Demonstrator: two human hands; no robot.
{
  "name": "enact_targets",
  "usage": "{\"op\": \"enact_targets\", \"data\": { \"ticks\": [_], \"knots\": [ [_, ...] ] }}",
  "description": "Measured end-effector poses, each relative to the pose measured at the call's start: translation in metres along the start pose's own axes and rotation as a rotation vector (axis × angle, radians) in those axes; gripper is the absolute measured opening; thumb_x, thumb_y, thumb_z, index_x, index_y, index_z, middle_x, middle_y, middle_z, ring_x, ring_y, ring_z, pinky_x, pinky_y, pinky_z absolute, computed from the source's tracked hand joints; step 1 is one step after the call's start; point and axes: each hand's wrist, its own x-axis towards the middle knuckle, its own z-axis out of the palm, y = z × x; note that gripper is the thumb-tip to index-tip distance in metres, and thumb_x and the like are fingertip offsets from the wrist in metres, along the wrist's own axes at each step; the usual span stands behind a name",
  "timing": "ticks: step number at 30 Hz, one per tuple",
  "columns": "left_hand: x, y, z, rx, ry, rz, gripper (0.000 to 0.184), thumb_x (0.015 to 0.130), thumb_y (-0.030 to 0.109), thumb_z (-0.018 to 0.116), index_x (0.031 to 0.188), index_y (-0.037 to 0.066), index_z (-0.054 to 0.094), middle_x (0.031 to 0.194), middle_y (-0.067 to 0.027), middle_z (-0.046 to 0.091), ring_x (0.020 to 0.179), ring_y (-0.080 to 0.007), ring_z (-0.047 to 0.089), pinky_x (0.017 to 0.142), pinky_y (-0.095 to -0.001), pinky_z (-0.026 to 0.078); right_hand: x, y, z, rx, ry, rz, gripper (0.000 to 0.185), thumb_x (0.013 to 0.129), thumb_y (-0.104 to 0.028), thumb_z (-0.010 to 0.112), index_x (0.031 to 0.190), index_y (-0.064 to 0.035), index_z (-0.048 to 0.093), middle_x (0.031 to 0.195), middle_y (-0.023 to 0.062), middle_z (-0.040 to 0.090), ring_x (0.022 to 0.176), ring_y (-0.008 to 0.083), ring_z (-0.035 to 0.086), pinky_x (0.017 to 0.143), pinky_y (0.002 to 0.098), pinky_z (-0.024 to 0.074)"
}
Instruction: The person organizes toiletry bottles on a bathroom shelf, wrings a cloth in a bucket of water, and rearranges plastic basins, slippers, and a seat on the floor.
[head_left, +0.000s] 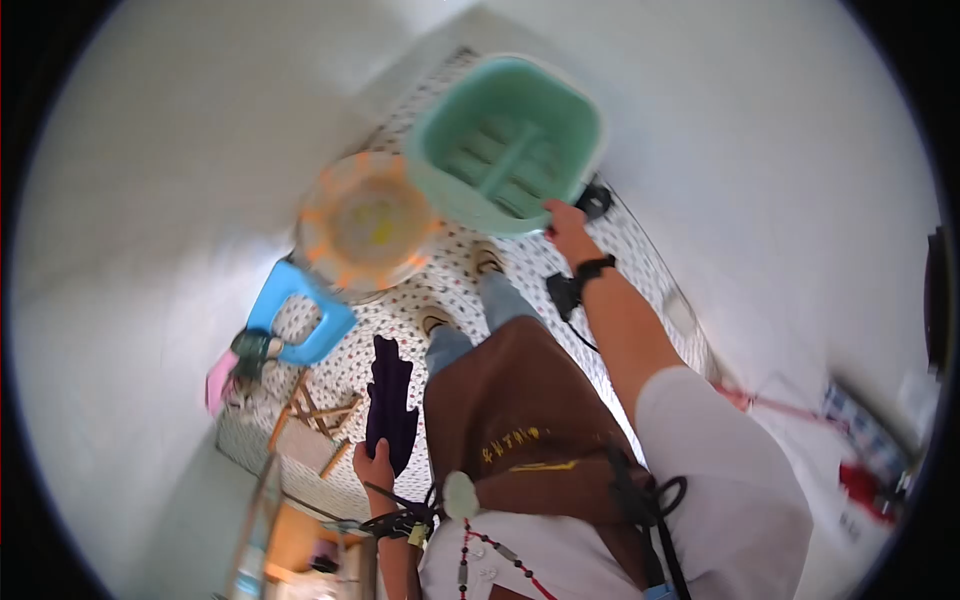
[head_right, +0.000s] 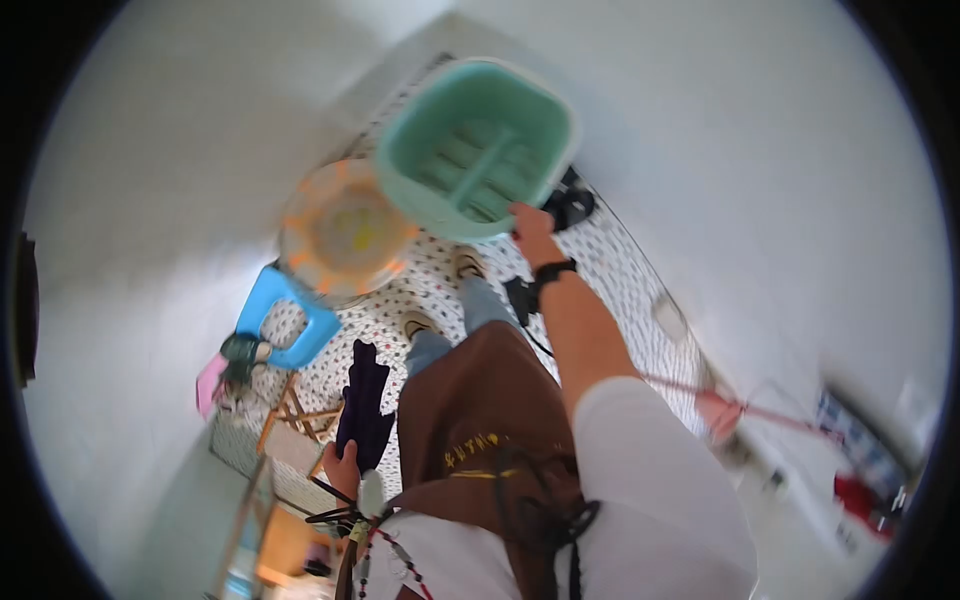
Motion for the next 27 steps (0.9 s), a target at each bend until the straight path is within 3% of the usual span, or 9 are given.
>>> {"op": "enact_targets", "data": {
  "ticks": [1, 5, 8, 17, 18, 19, 21, 23, 27],
  "knots": [
    [0.004, 0.015, -0.001, 0.050, -0.036, 0.027, 0.029, 0.074, 0.020, 0.064, 0.079, -0.007, 0.056, 0.069, -0.0143, 0.058, 0.063, -0.0194, 0.051, 0.059, -0.0344, 0.043, -0.014, -0.006, -0.007, -0.101, 0.023, 0.024, 0.024, 0.067, -0.014, 0.068, 0.078, 0.0045, 0.056, 0.061, 0.0090, 0.052, 0.042, 0.0199, 0.047, 0.036, 0.0337, 0.0364],
    [0.029, 0.045, -0.002, 0.165, -0.122, 0.147, 0.031, 0.075, 0.021, 0.064, 0.083, -0.008, 0.056, 0.073, -0.0160, 0.059, 0.064, -0.0219, 0.052, 0.062, -0.0363, 0.043, -0.053, 0.019, -0.064, 0.151, -0.031, 0.019, 0.020, 0.068, -0.012, 0.065, 0.076, 0.0036, 0.054, 0.059, 0.0090, 0.049, 0.040, 0.0186, 0.043, 0.033, 0.0307, 0.0288],
    [0.043, 0.055, -0.008, 0.340, -0.138, 0.373, 0.033, 0.075, 0.023, 0.063, 0.085, -0.007, 0.056, 0.074, -0.0171, 0.059, 0.068, -0.0250, 0.055, 0.063, -0.0384, 0.044, -0.060, 0.065, -0.122, 0.163, 0.010, 0.013, 0.019, 0.068, -0.010, 0.064, 0.075, 0.0050, 0.055, 0.060, 0.0089, 0.052, 0.040, 0.0178, 0.046, 0.034, 0.0299, 0.0318],
    [0.044, 0.066, -0.017, 0.394, -0.250, 0.437, 0.025, 0.074, 0.019, 0.062, 0.084, -0.004, 0.056, 0.073, -0.0150, 0.059, 0.064, -0.0233, 0.055, 0.060, -0.0362, 0.043, -0.052, 0.218, -0.299, 0.058, 0.280, 0.008, 0.031, 0.061, -0.017, 0.066, 0.081, 0.0067, 0.061, 0.068, 0.0128, 0.060, 0.051, 0.0195, 0.055, 0.044, 0.0325, 0.0408],
    [0.039, 0.066, -0.017, 0.476, -0.228, 0.452, 0.025, 0.073, 0.019, 0.063, 0.083, -0.003, 0.056, 0.074, -0.0157, 0.060, 0.064, -0.0248, 0.056, 0.060, -0.0365, 0.043, -0.052, 0.225, -0.311, 0.030, 0.313, 0.024, 0.032, 0.062, -0.017, 0.066, 0.082, 0.0073, 0.062, 0.068, 0.0127, 0.060, 0.053, 0.0194, 0.056, 0.046, 0.0329, 0.0412],
    [0.040, 0.058, -0.016, 0.475, -0.214, 0.454, 0.025, 0.073, 0.019, 0.063, 0.083, -0.003, 0.056, 0.074, -0.0157, 0.060, 0.064, -0.0248, 0.056, 0.060, -0.0365, 0.043, -0.050, 0.232, -0.320, 0.076, 0.369, -0.004, 0.019, 0.065, -0.015, 0.065, 0.074, 0.0015, 0.061, 0.061, 0.0079, 0.055, 0.046, 0.0167, 0.050, 0.039, 0.0315, 0.0342],
    [0.041, 0.035, -0.020, 0.699, -0.118, 0.584, 0.026, 0.071, 0.020, 0.063, 0.083, -0.003, 0.056, 0.073, -0.0154, 0.060, 0.063, -0.0261, 0.057, 0.059, -0.0373, 0.043, -0.037, 0.243, -0.348, 0.058, 0.361, 0.072, 0.023, 0.064, -0.015, 0.066, 0.079, 0.0014, 0.061, 0.068, 0.0100, 0.057, 0.054, 0.0189, 0.053, 0.043, 0.0328, 0.0377],
    [0.038, 0.022, -0.011, 0.617, -0.108, 0.548, 0.025, 0.070, 0.020, 0.064, 0.080, -0.003, 0.057, 0.070, -0.0152, 0.060, 0.062, -0.0275, 0.057, 0.057, -0.0391, 0.043, 0.007, 0.276, -0.377, 0.093, 0.355, 0.099, 0.033, 0.065, -0.015, 0.065, 0.093, 0.0009, 0.057, 0.077, 0.0098, 0.058, 0.064, 0.0204, 0.056, 0.046, 0.0346, 0.0397],
    [0.021, -0.010, 0.008, 0.534, -0.158, 0.255, 0.026, 0.068, 0.020, 0.064, 0.077, -0.004, 0.058, 0.067, -0.0144, 0.060, 0.061, -0.0251, 0.058, 0.057, -0.0363, 0.044, 0.046, 0.266, -0.418, -0.020, 0.234, 0.196, 0.031, 0.066, -0.016, 0.065, 0.091, 0.0000, 0.056, 0.072, 0.0070, 0.054, 0.058, 0.0187, 0.053, 0.045, 0.0322, 0.0404]
  ]
}}
